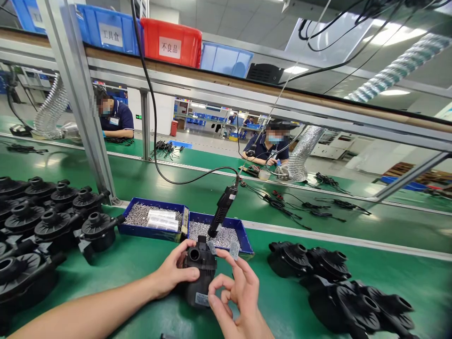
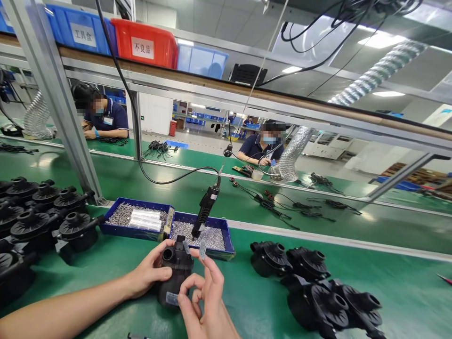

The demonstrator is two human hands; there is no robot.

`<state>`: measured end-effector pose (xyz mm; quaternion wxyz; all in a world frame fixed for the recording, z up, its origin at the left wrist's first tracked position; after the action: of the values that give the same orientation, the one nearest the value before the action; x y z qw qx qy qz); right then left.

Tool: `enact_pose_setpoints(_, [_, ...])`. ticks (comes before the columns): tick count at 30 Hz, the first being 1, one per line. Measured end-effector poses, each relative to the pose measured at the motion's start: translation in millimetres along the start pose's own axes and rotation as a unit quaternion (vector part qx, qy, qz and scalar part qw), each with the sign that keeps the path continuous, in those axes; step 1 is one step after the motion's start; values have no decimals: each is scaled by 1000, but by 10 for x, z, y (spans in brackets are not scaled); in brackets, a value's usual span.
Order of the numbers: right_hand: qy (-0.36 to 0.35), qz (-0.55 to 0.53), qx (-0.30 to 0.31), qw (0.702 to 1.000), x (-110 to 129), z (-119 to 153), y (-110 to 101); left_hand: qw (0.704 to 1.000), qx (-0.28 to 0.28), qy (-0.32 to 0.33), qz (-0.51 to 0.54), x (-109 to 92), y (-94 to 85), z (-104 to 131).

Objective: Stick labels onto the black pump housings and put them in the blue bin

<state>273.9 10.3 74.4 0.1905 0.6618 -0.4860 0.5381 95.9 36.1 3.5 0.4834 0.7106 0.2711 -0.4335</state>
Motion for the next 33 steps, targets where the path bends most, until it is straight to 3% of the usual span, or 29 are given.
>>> enact_pose_setpoints(9, [-35, 40, 6, 999, -8, 12, 9, 1000, -10, -5, -2, 11, -13, 15])
enact_pose_setpoints(12, [-88, 61, 13, 994, -11, 40, 8, 1000, -9, -5, -1, 1, -10, 13])
enact_pose_setpoints(17, [-153, 226, 75, 959, -51, 57, -81, 1000, -8, -1, 3, -15, -8, 13])
enact_pose_setpoints(20, [-201, 300, 25, 932, -41, 11, -173, 1000, -8, 10, 9, -24, 4, 18])
enact_pose_setpoints(23, [-153, 314, -12, 937, -129, -64, -102, 1000, -6, 21, -5, -28, 23, 19])
enact_pose_setpoints(27, [-59, 281, 41, 957, -319, -162, 38, 998, 21, 20, -47, -20, 41, 34])
enact_pose_setpoints(29, [-72, 274, 100, 954, -359, -240, -82, 998, 19, 13, -53, 4, 18, 61])
enact_pose_setpoints(31, [-110, 299, 118, 940, -356, -333, -398, 998, 1, 1, -58, 55, -18, 93])
enact_pose_setpoints(33, [-134, 352, 13, 926, -327, -419, -891, 997, -14, -11, -74, 128, -27, 110])
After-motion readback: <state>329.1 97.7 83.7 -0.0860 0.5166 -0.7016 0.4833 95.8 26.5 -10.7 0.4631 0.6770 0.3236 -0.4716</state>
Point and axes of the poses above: each hand's wrist, its own z-axis away from the middle knuckle, its own y-axis out of the palm, x = y × z, the point moved 5 cm from there along -z, towards the middle knuckle, and after that the axes turned 10 degrees about x, right-handed, at the moved point
